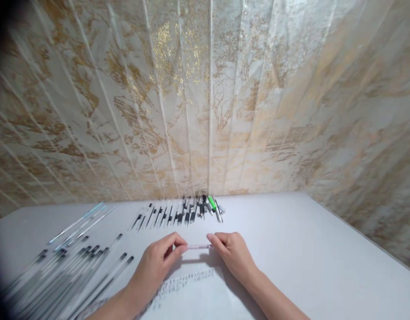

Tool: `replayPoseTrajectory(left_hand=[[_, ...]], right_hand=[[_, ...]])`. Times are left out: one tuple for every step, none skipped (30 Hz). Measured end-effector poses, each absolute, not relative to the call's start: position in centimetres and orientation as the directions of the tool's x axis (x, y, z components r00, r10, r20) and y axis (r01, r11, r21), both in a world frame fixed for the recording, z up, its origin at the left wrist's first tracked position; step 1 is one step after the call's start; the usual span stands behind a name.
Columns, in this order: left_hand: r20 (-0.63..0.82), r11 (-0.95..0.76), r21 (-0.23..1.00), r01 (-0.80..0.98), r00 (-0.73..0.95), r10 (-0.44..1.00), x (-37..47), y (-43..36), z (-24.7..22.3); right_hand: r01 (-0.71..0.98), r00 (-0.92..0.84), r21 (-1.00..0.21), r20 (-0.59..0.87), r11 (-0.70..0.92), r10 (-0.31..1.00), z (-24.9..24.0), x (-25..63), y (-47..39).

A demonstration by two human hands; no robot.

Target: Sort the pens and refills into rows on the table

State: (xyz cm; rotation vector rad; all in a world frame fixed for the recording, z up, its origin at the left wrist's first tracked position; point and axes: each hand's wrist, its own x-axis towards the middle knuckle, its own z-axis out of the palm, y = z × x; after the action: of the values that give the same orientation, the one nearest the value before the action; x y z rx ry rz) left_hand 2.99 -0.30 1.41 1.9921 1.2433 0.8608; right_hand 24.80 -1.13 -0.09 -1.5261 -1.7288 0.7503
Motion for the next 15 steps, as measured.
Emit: replayPoseTrajectory(left_hand=[[0.196, -0.356, 0.779, 0.517, 0.338, 0.921, 3.0, -0.3, 1.4], [0.193, -0.355, 0.772, 0.527, 0.337, 0.921, 2.9, -0.3, 1.4], [0.191, -0.357, 0.765, 0.536, 0.341, 0.921, 3.0, -0.4, 1.3], [0.192, -0.364, 0.756, 0.544, 0.347, 0.918, 3.0, -0.4, 1.3], [0.192, -0.37, 0.748, 0.551, 0.354, 0.915, 3.0, -0.5, 1.2], [0.19, -0.374, 0.743, 0.555, 0.36, 0.913, 3.0, -0.5, 1.2], [0.183, -0.37, 0.743, 0.557, 0.363, 0.914, 3.0, -0.5, 1.1], [0.168, -0.355, 0.752, 0.556, 0.359, 0.918, 3.0, -0.4, 1.0], [0.148, -0.33, 0.768, 0.549, 0.349, 0.925, 3.0, -0.3, 0.9], [0.128, -0.298, 0.791, 0.534, 0.332, 0.935, 2.9, -0.2, 0.8], [0.112, -0.263, 0.818, 0.511, 0.307, 0.945, 2.9, -0.1, 0.7], [0.103, -0.231, 0.846, 0.481, 0.278, 0.955, 2.8, 0.0, 0.6], [0.1, -0.206, 0.87, 0.448, 0.249, 0.963, 2.8, 0.1, 0.5], [0.103, -0.192, 0.889, 0.416, 0.226, 0.969, 2.8, 0.2, 0.3], [0.109, -0.186, 0.903, 0.389, 0.211, 0.971, 2.8, 0.3, 0.2]], right_hand=[[0.576, -0.065, -0.805, 0.127, 0.142, 0.99, 0.0, 24.8, -1.2], [0.57, -0.072, -0.809, 0.127, 0.146, 0.989, 0.0, 24.8, -1.2], [0.567, -0.08, -0.81, 0.125, 0.149, 0.989, 0.0, 24.7, -1.3], [0.569, -0.088, -0.809, 0.122, 0.15, 0.989, 0.1, 24.7, -1.4], [0.578, -0.092, -0.801, 0.124, 0.155, 0.988, 0.1, 24.6, -1.5], [0.594, -0.095, -0.787, 0.139, 0.168, 0.986, 0.1, 24.5, -1.5], [0.612, -0.097, -0.767, 0.168, 0.192, 0.981, 0.2, 24.5, -1.6], [0.63, -0.098, -0.745, 0.207, 0.221, 0.973, 0.2, 24.4, -1.7], [0.641, -0.096, -0.725, 0.248, 0.251, 0.964, 0.2, 24.4, -1.8], [0.643, -0.096, -0.715, 0.279, 0.274, 0.955, 0.2, 24.3, -1.9], [0.636, -0.098, -0.718, 0.29, 0.285, 0.952, 0.2, 24.3, -1.9], [0.623, -0.102, -0.73, 0.28, 0.281, 0.954, 0.2, 24.2, -2.0], [0.611, -0.107, -0.744, 0.259, 0.269, 0.96, 0.2, 24.2, -2.0], [0.607, -0.119, -0.751, 0.239, 0.261, 0.964, 0.2, 24.2, -1.9], [0.612, -0.138, -0.746, 0.227, 0.263, 0.964, 0.3, 24.2, -1.9]])
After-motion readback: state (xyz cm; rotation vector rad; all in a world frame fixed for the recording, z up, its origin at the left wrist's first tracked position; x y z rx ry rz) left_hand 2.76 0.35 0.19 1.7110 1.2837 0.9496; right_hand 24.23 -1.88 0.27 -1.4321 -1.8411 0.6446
